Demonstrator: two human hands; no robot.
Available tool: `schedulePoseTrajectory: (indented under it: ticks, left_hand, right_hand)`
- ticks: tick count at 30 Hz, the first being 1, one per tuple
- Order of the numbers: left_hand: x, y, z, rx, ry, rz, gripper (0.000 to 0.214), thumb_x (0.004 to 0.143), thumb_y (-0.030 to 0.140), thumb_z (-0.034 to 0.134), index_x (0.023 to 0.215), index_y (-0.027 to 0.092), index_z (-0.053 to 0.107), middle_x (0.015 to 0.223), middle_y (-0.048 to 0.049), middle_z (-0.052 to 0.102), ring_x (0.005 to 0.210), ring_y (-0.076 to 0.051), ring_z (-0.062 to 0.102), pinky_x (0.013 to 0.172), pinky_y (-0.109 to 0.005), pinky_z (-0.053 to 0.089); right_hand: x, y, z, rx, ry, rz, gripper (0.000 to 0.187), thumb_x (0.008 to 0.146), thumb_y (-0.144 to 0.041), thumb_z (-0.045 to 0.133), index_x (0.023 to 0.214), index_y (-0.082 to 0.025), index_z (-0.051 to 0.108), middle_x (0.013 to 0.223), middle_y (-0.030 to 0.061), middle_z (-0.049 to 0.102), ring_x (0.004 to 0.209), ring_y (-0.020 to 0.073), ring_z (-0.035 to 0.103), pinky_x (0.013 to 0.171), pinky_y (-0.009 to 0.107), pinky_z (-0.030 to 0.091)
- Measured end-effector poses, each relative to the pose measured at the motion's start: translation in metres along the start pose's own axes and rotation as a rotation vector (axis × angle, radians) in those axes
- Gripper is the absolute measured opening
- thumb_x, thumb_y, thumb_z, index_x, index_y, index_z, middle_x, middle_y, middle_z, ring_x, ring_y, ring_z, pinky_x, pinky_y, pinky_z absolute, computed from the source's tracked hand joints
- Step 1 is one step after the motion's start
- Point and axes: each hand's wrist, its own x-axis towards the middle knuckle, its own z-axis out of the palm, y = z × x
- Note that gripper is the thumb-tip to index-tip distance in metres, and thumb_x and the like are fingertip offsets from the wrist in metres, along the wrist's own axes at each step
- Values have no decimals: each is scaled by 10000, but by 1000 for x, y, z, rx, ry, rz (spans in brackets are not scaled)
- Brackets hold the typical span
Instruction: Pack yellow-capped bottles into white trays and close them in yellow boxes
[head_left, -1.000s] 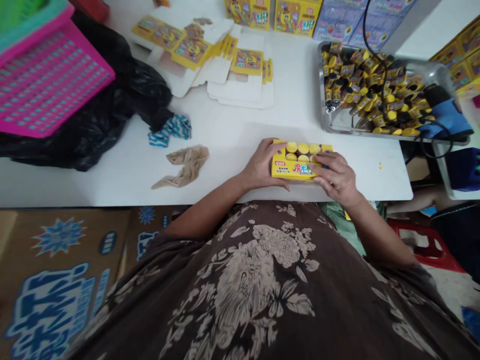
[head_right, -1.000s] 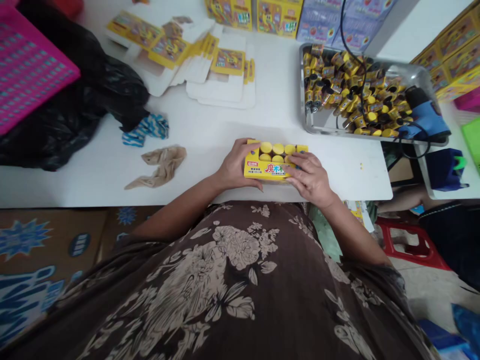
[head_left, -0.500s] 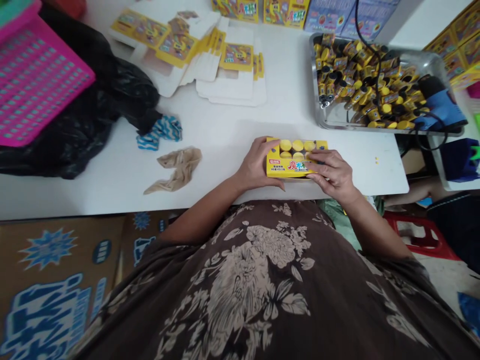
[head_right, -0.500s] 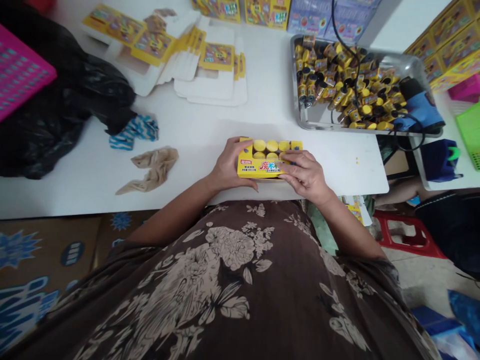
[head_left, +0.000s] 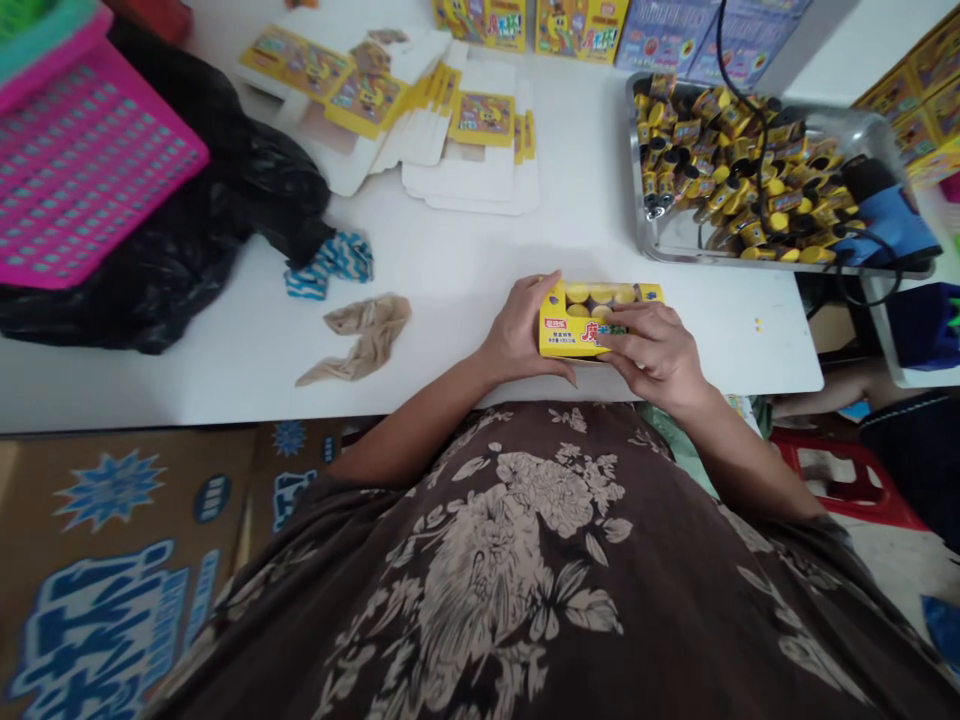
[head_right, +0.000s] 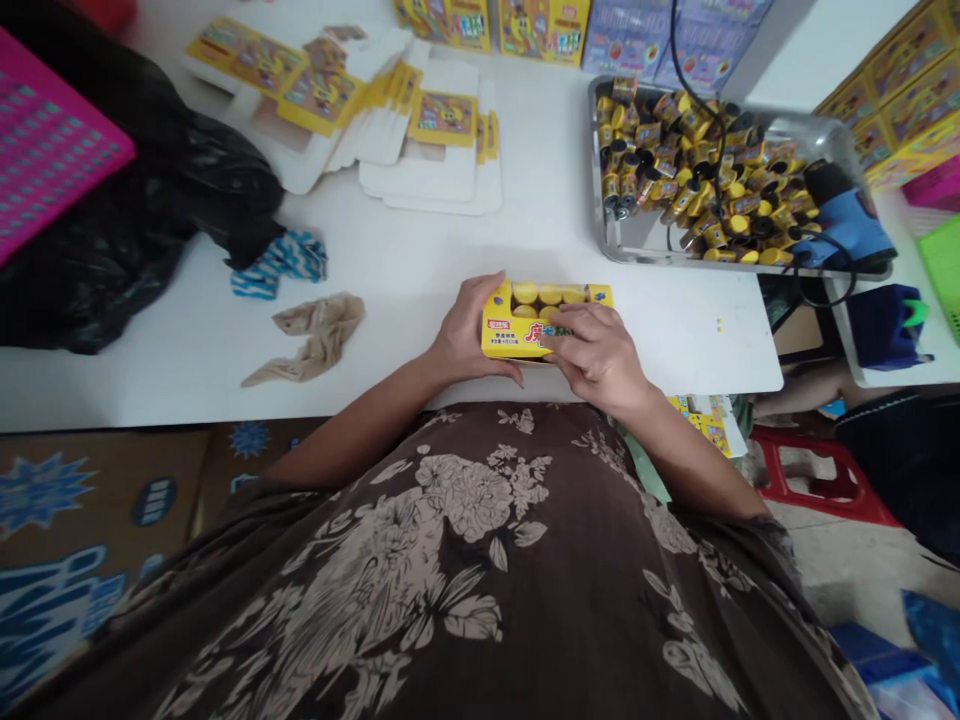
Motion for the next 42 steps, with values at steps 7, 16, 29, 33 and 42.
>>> schedulePoseTrajectory:
  ticks: [7, 16, 29, 33, 42]
  left_hand:
    - [-4, 14, 3, 114, 19, -81, 1388, 621, 1036, 742, 1710, 231, 436, 1649, -258, 523, 1525, -455, 543, 1250, -649, 505]
    - [-13, 37, -1, 280, -40, 174, 377, 1079, 470, 705, 1411, 292, 710, 1457, -94, 775, 1511, -314, 651, 1265, -647, 530]
    - [13, 75, 13, 445, -198, 389, 192, 1108, 164, 571, 1228, 172, 721, 1194, -146, 821, 1161, -284, 760, 883, -460, 629]
    - [39, 78, 31, 342, -229, 388, 188, 1133, 221, 502, 1072, 229, 680, 1001, -78, 764, 977, -260, 737, 781, -456, 591]
    - [70, 69, 64, 437, -89, 433, 251, 1077, 83, 550, 902, 199, 688, 830, -94, 622, 803, -270, 554, 668, -457, 368]
  right_hand:
    - [-5, -1, 2, 33, -30, -9, 271, 1014, -168, 745, 1217, -341, 794, 1233, 9, 829, 1160, 244, 780, 955, 451, 630]
    - [-13, -9, 4, -107, -45, 75, 185, 1052, -250, 722, 1168, -366, 806, 1213, -5, 836, 1135, 250, 779, 987, 490, 636]
    - [-68, 3, 42, -133, 304, 116, 487, 1092, -217, 589, 1535, -395, 685, 1439, 39, 797, 1444, 234, 707, 1229, 569, 603]
    - [-68, 9, 30, -120, 221, 110, 442, 1100, -186, 549, 1496, -311, 701, 1460, 97, 783, 1491, 249, 670, 1205, 562, 616]
    - [-159, 131, -191, -783, 676, 1247, 137, 989, -173, 677, 886, -193, 764, 1038, 141, 767, 1106, 289, 699, 1058, 477, 568]
